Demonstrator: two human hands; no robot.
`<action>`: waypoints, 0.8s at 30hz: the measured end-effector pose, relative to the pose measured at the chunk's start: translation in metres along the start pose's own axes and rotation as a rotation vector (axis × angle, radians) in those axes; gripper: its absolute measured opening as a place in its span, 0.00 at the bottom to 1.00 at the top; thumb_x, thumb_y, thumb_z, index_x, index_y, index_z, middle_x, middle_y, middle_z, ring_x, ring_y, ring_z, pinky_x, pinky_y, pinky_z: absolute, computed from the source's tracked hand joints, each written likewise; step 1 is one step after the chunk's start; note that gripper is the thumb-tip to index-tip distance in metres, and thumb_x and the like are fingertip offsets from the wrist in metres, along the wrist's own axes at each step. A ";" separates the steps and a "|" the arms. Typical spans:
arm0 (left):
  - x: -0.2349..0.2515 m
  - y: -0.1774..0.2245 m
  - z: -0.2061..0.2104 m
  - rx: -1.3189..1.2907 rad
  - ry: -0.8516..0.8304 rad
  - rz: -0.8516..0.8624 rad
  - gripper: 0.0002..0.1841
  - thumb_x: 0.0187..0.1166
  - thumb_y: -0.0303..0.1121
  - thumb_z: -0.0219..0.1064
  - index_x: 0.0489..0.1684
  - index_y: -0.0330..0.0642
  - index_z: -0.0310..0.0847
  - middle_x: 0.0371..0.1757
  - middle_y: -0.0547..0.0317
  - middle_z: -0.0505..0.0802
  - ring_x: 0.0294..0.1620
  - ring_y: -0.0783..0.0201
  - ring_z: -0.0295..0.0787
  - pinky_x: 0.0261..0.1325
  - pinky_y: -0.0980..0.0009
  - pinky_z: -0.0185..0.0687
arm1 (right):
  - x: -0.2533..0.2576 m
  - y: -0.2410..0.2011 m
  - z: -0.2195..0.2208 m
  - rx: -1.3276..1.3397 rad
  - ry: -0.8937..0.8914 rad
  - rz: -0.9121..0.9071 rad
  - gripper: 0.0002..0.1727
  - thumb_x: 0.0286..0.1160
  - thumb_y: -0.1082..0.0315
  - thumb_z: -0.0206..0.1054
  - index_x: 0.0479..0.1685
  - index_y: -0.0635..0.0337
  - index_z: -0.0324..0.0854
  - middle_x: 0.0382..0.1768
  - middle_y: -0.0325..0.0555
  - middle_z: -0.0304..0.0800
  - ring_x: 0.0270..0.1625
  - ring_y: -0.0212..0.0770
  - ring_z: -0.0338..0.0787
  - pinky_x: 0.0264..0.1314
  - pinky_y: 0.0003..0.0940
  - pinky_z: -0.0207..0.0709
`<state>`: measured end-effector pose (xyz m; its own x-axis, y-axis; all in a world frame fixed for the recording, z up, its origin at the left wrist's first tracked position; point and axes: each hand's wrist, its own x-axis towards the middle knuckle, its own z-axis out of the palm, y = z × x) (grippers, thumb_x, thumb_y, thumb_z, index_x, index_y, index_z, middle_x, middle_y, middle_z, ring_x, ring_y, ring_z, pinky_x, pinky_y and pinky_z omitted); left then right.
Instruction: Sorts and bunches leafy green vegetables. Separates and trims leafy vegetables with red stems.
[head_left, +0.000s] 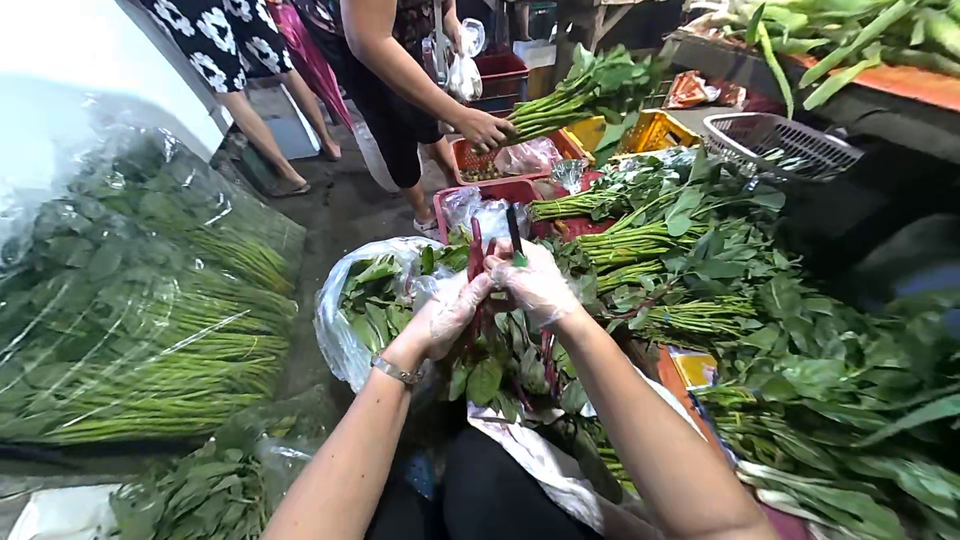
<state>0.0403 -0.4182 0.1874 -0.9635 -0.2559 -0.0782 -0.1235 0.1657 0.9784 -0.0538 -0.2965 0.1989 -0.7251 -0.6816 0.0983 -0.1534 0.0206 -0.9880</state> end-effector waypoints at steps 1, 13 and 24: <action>-0.001 -0.001 -0.002 0.055 0.003 -0.010 0.17 0.93 0.41 0.50 0.67 0.42 0.76 0.42 0.63 0.90 0.41 0.74 0.88 0.47 0.74 0.85 | 0.003 0.000 0.001 -0.015 -0.011 -0.018 0.04 0.77 0.77 0.65 0.46 0.64 0.80 0.32 0.40 0.82 0.32 0.29 0.81 0.36 0.28 0.78; -0.048 -0.015 -0.102 -0.376 0.322 0.184 0.16 0.94 0.39 0.46 0.44 0.57 0.83 0.43 0.72 0.95 0.28 0.81 0.86 0.30 0.88 0.80 | -0.046 0.089 -0.112 -0.823 0.090 0.089 0.14 0.83 0.61 0.68 0.52 0.61 0.91 0.48 0.60 0.94 0.52 0.60 0.93 0.59 0.67 0.81; -0.058 -0.060 -0.112 -0.321 0.347 0.276 0.14 0.93 0.42 0.48 0.49 0.62 0.83 0.25 0.82 0.86 0.24 0.81 0.82 0.35 0.83 0.85 | -0.077 0.117 -0.101 -1.008 0.002 0.068 0.22 0.75 0.71 0.69 0.68 0.45 0.88 0.63 0.55 0.90 0.62 0.61 0.90 0.62 0.68 0.79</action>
<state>0.1302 -0.5196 0.1545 -0.8083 -0.5524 0.2039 0.2537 -0.0142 0.9672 -0.0832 -0.1678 0.0875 -0.7540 -0.6552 0.0467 -0.6072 0.6680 -0.4302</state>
